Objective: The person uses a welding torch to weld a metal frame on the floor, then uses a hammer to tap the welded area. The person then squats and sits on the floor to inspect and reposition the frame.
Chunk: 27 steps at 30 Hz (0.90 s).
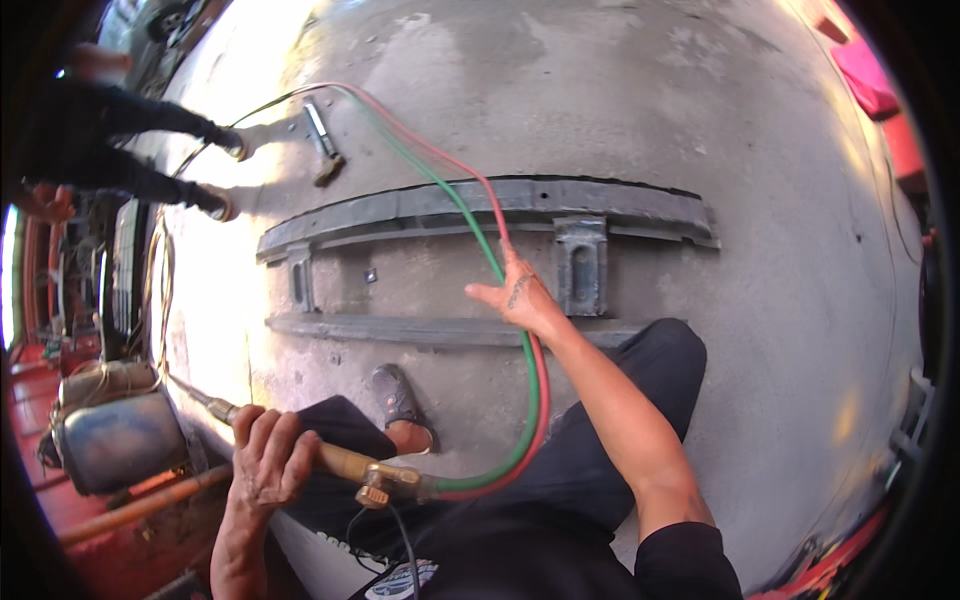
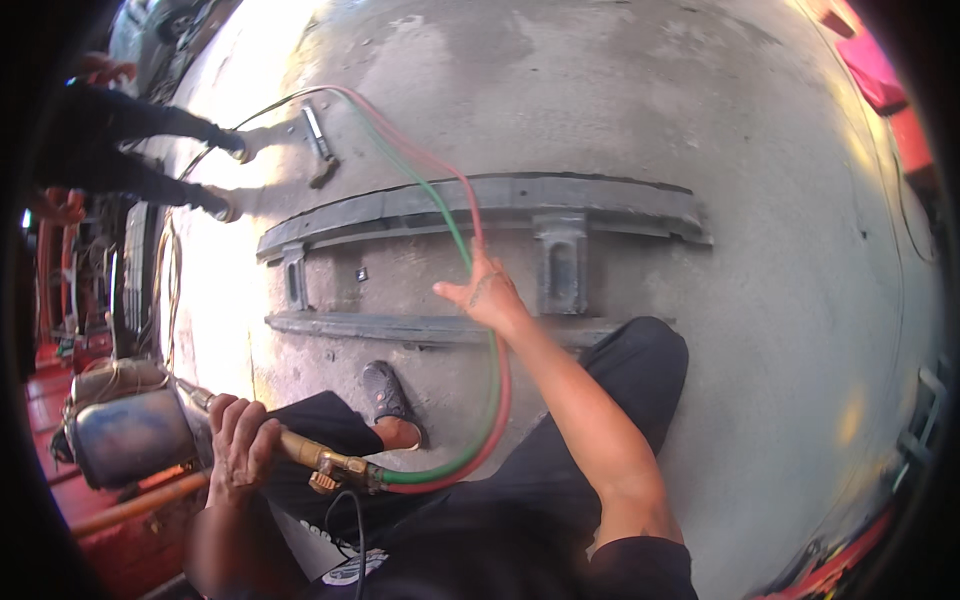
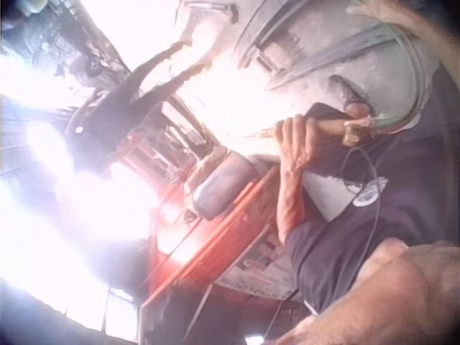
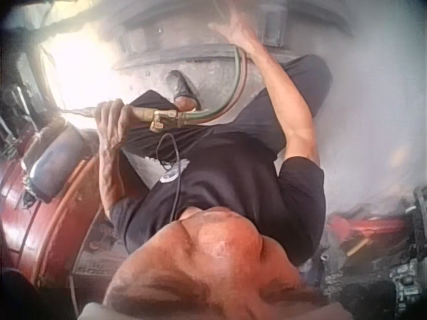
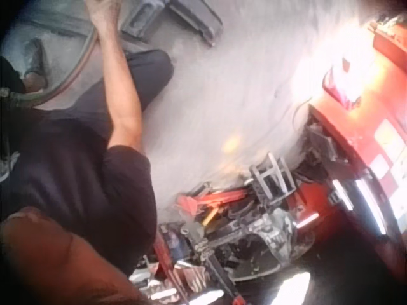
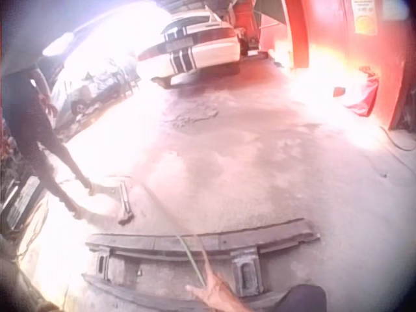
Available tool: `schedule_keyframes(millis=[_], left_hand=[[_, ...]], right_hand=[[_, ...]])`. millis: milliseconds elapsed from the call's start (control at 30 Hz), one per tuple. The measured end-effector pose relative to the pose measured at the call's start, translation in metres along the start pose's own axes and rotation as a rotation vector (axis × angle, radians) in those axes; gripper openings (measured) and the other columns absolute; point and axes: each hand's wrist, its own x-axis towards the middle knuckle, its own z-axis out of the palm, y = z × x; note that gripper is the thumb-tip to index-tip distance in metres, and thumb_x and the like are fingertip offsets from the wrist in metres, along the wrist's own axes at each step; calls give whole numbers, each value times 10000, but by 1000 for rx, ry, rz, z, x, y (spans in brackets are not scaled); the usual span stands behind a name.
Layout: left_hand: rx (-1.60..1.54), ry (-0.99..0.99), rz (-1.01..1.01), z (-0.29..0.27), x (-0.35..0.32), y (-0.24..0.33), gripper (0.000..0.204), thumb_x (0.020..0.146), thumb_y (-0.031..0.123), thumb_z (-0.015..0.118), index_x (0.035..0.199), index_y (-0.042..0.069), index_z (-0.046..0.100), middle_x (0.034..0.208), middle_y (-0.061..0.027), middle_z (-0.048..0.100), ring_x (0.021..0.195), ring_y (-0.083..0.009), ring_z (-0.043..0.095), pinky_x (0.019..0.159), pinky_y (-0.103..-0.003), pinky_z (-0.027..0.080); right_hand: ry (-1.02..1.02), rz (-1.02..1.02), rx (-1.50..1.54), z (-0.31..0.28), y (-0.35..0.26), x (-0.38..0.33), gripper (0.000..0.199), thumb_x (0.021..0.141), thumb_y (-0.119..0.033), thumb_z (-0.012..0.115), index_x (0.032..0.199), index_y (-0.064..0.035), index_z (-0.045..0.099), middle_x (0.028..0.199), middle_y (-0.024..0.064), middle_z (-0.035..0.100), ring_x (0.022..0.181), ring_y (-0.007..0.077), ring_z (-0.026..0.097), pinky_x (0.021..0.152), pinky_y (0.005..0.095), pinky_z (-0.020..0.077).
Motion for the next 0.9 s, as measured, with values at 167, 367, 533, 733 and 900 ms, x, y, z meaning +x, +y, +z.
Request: schedule_keyframes(millis=[167, 367, 533, 733, 900], left_hand=[[-34, 49, -24, 0, 22, 17, 408, 747, 199, 681, 1118, 74, 567, 1001, -113, 615, 855, -247, 620, 833, -437, 474], [-122, 115, -174, 40, 59, 33, 360, 810, 175, 646, 1145, 63, 581, 986, -95, 578, 877, -240, 598, 830, -409, 475], [-159, 182, -154, 84, 95, 34, 381, 797, 114, 643, 1160, 73, 535, 935, -77, 545, 850, -231, 570, 784, -386, 457], [-145, 194, -151, 79, 78, 24, 344, 819, 139, 616, 1149, 74, 538, 977, -74, 564, 890, -223, 576, 804, -372, 457], [-45, 226, -240, 42, 13, -6, 357, 804, 144, 619, 1149, 64, 577, 1027, -97, 618, 886, -241, 615, 831, -402, 486]], right_hand=[[-215, 229, 681, -43, 9, 54, 563, 815, -135, 764, 1290, -56, 473, 747, 89, 621, 548, 201, 613, 456, 366, 521], [175, 157, 665, -221, 57, 133, 186, 913, -221, 706, 855, -65, 624, 649, 29, 572, 496, 131, 553, 399, 293, 439], [384, 76, 545, -316, 61, 135, 226, 945, -251, 673, 813, -74, 624, 642, 19, 580, 510, 135, 554, 474, 280, 475], [234, 163, 767, -324, 72, 119, 188, 944, -213, 634, 853, -50, 619, 614, 16, 567, 490, 100, 539, 431, 201, 454], [241, 229, 886, -278, 55, 121, 157, 953, -195, 624, 877, -58, 610, 673, 19, 592, 485, 81, 521, 412, 191, 449]])
